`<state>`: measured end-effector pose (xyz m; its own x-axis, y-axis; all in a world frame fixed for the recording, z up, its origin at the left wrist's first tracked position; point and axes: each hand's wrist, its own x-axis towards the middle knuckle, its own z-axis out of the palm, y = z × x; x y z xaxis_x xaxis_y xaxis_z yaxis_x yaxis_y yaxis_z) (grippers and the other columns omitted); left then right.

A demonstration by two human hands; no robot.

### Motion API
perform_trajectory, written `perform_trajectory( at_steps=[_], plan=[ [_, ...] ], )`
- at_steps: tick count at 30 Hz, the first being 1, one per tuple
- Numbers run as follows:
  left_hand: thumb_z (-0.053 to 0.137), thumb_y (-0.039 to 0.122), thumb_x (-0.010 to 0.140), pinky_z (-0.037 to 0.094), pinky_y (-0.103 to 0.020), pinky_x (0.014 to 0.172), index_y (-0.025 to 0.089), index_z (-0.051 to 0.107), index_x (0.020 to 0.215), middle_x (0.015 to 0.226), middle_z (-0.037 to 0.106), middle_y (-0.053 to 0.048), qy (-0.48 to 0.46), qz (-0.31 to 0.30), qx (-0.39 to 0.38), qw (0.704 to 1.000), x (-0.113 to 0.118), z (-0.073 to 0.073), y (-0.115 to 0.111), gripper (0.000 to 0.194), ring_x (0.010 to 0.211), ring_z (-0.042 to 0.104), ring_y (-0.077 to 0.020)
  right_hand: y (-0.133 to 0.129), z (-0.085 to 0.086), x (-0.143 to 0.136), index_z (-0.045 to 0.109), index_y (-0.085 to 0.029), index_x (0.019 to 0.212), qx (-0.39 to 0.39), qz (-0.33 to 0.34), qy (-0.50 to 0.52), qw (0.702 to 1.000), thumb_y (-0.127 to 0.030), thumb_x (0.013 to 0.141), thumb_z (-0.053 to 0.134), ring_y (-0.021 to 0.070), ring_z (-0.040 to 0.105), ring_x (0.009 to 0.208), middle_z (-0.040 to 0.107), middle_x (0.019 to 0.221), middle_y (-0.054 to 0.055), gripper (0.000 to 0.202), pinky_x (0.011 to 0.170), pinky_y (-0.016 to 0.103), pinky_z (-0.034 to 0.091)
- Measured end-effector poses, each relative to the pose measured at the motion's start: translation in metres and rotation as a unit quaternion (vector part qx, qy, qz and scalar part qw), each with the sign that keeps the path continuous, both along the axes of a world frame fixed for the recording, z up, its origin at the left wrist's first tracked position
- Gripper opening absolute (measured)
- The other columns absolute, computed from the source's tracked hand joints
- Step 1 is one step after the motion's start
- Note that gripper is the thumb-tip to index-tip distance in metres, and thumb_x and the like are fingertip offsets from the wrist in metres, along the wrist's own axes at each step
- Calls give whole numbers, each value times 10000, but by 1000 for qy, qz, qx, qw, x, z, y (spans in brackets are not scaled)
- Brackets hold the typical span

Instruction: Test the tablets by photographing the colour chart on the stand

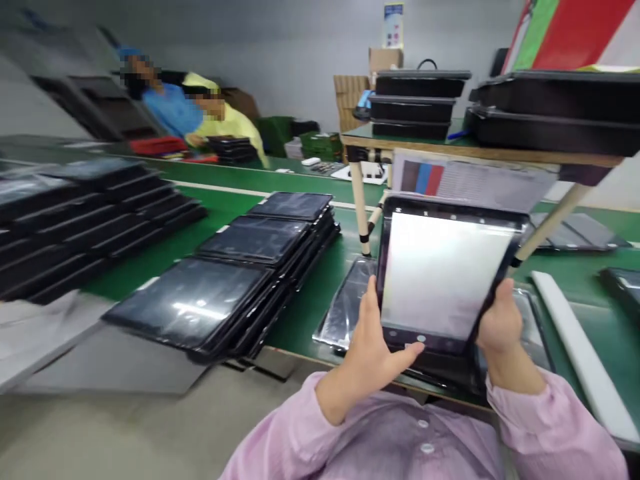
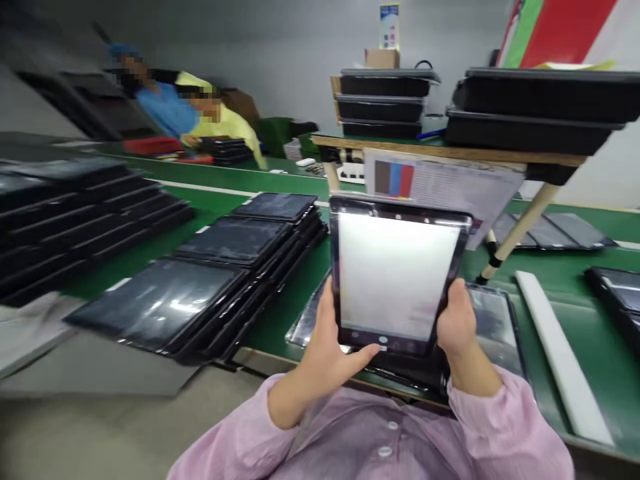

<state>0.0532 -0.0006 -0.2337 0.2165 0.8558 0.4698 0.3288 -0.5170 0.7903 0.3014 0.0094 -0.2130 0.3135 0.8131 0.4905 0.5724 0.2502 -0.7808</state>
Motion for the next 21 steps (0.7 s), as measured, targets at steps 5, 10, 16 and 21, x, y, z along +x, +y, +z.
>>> perform_trajectory(
  at_steps=[5,10,16,21],
  plan=[
    [896,554,785,349,-641,1264,206,-53,1726,1720,269,-305,55,19,39,998,9,1,4,1382,1609,304,-482,12,-1,4,666,-233,1385,53,-26,119,991,-865,994,222,345,621,1343,752,1097,100,865,1153,547,545],
    [863,567,826,403,-649,1225,219,-89,1716,1718,255,-317,77,44,55,995,14,0,6,1348,1595,331,-489,14,-1,2,663,-239,1352,34,-12,151,988,-888,981,231,337,582,1394,735,1157,95,863,1188,538,521],
    [937,618,705,408,-658,1222,198,1,1720,1720,263,-311,45,47,-1,998,16,5,3,1443,1595,323,-503,16,1,-3,678,-220,1330,25,-2,163,986,-884,985,197,337,576,1411,738,1197,112,889,1150,522,552],
    [791,676,845,381,-583,1270,195,336,1671,1673,446,-234,-136,6,-63,989,11,9,9,1059,1540,458,-424,12,5,-7,654,-217,1408,8,-5,141,990,-868,995,148,322,616,1376,751,1223,112,922,1134,499,569]
  ],
)
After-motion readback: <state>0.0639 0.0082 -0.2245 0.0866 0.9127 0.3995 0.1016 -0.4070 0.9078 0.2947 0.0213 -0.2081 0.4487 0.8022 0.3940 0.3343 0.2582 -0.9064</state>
